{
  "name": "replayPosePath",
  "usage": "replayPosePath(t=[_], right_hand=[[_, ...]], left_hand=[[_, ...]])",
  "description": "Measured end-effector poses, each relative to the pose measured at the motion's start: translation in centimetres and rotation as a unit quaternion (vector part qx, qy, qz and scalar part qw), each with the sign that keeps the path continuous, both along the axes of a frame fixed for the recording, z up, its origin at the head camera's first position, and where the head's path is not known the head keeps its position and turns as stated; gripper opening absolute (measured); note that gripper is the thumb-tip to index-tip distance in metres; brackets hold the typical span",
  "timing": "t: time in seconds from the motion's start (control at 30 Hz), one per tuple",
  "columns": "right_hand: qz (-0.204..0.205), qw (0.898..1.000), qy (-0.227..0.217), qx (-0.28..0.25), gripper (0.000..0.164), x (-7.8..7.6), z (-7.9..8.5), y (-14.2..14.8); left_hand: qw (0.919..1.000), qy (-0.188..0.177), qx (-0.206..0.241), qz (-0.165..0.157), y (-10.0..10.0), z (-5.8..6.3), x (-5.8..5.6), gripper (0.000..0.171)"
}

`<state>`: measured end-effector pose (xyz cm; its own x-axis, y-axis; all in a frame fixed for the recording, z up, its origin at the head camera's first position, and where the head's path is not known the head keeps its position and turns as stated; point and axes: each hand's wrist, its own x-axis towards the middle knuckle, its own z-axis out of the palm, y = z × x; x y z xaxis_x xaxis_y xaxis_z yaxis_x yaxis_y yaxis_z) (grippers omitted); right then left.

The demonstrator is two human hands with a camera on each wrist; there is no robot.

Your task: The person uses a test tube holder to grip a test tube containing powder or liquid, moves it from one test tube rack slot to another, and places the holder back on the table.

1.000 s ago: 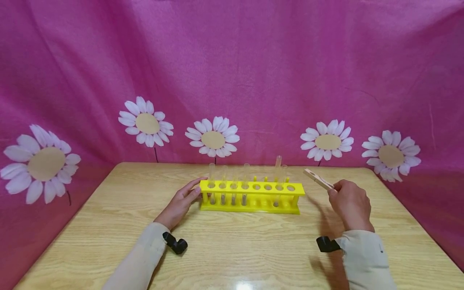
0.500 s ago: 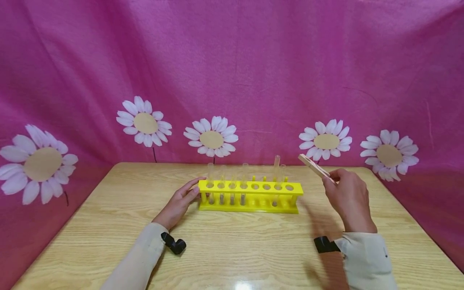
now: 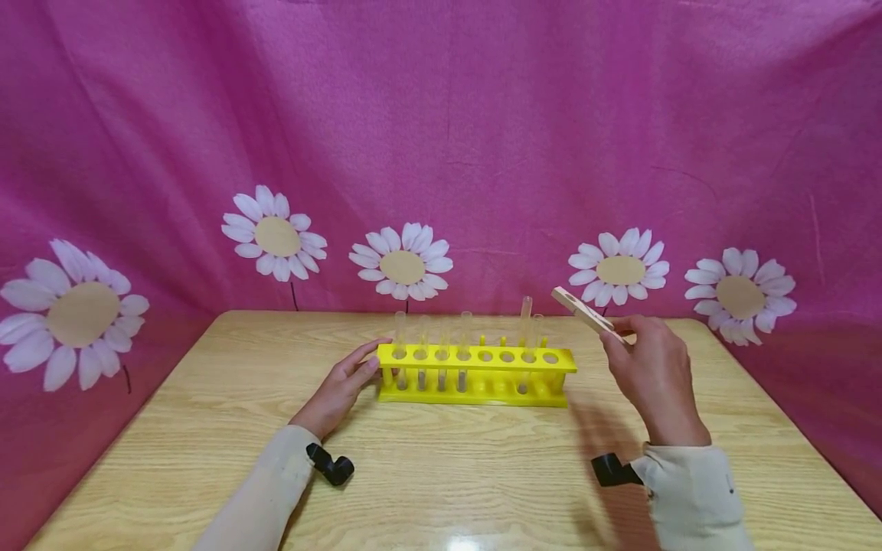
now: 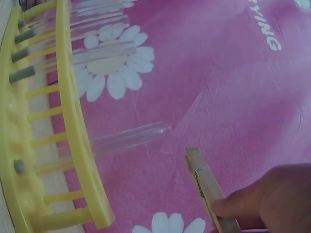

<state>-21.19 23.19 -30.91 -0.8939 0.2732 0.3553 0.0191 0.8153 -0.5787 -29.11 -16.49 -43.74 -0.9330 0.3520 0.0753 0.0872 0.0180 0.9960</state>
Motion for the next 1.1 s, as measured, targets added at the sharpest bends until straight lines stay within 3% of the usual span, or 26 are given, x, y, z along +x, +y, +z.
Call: replayPosePath(t=[0.47,0.8,1.1], right_hand=[[0.027,1.0,0.003,0.008,0.025,0.4,0.3,-1.3],[0.048,0.997,0.037,0.041,0.016,0.6,0.0,-1.5],[0.069,0.996,-0.005,0.054,0.014,0.8,0.4,-1.8]], left_hand=[[1.0,0.002,-0.002,0.003,0.0,-0.1,0.0,0.058],[0.9998,0.018,0.001,-0.008,0.0,-0.1,-0.2,0.054],[0.9998,0.018,-0.002,-0.005,0.0,-0.2,-0.1,0.05]])
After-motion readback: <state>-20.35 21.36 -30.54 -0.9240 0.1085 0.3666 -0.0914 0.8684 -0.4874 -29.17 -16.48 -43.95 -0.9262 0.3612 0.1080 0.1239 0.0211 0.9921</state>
